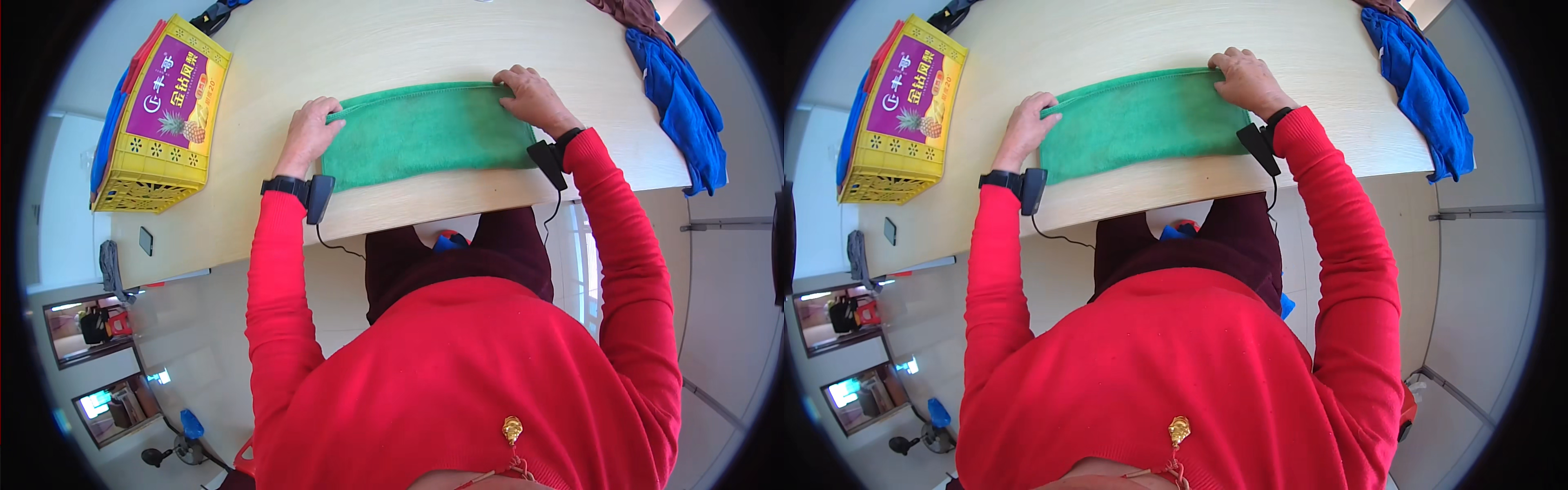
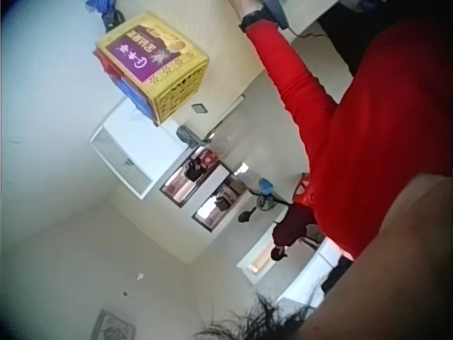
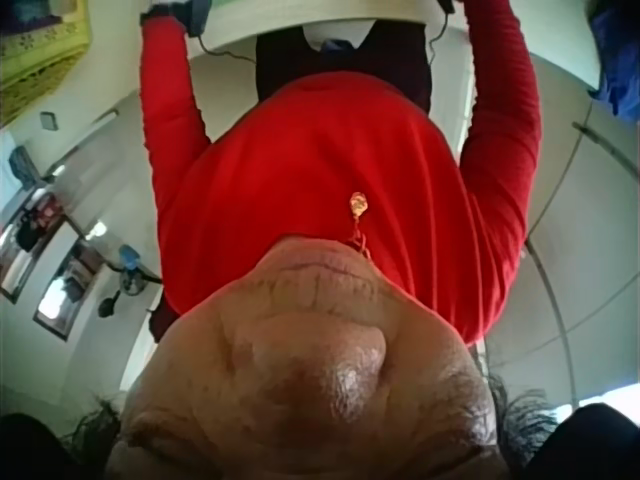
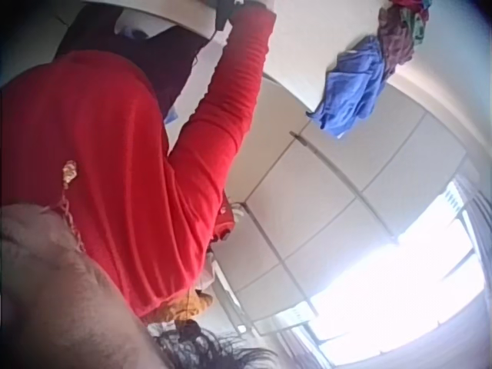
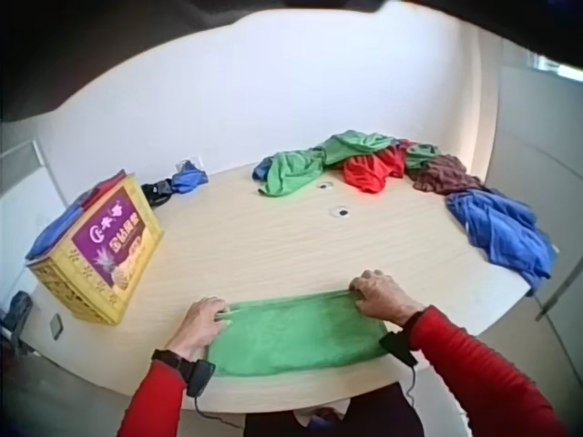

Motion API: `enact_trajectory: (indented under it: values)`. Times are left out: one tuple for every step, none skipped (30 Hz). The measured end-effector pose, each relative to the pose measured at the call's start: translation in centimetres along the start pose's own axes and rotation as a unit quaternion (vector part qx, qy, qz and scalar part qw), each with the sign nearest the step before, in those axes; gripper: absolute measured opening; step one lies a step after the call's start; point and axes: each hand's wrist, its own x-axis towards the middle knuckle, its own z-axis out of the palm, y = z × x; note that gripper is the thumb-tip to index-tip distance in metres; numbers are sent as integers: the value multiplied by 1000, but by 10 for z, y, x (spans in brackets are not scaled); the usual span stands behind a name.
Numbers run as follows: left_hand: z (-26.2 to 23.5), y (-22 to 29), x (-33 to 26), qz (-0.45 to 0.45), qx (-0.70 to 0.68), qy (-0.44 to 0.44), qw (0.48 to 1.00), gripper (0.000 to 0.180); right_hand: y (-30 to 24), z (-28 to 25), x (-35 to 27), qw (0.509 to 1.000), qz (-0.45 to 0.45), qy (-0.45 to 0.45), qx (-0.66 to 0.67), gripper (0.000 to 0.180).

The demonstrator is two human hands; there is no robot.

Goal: The person is folding several pieces of colored cloth on a table.

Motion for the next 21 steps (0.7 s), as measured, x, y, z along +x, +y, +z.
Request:
enact_trajectory:
  values:
    - [-4,7,-3,4,-1,0,1000,20,1,1,0,1000,-7,9,-7,34]
    - [-9,13,-13,29,-35,31,998,19,3,2,1,1000,-14,17,-14,34]
    - [-21,26,-25,51,-67,63,994,19,1,3,3,1000,-13,19,-14,34]
    - [-31,38,-37,54,-69,63,994,19,-1,4,5,999,-29,16,-9,33]
    - [-38,51,-48,74,-90,82,990,18,0,4,4,999,-43,12,-6,32]
    - [-42,62,-57,94,-113,101,984,18,3,3,2,998,-57,7,-3,31]
    - [-48,72,-66,96,-114,102,984,18,4,0,0,998,-56,8,-5,31]
    - [-53,80,-75,95,-117,101,983,18,4,-2,0,997,-71,5,1,30]
    - [-56,86,-82,94,-121,100,983,18,5,-5,-2,996,-85,3,7,29]
    - [-59,89,-88,92,-122,100,983,19,1,-8,-1,995,-102,1,13,29]
    - [-59,88,-92,91,-123,102,983,19,-1,-12,-3,995,-104,1,12,29]
    - [-57,86,-95,82,-129,109,982,18,-2,-18,-8,995,-99,-2,23,26]
    - [-56,83,-99,72,-135,117,981,17,-6,-26,-13,995,-96,-5,34,24]
    - [-57,81,-101,62,-141,125,980,17,-9,-35,-17,995,-93,-8,44,21]
    - [-59,78,-104,62,-142,128,980,17,-10,-44,-22,995,-94,-7,42,21]
    - [-61,75,-106,36,-173,122,977,16,-12,-55,-27,995,-71,-14,71,19]
    - [-64,72,-107,10,-205,117,972,15,-13,-67,-31,994,-47,-21,101,16]
    - [-67,69,-111,-19,-234,112,966,14,-17,-78,-34,990,-27,-28,132,14]
    - [-72,68,-113,-21,-234,117,965,14,-23,-92,-38,991,-32,-29,130,14]
    - [-82,71,-112,-12,-249,134,959,14,-29,-111,-43,988,-38,-9,148,12]
    - [-92,74,-111,-5,-264,150,953,13,-35,-127,-47,985,-45,10,168,11]
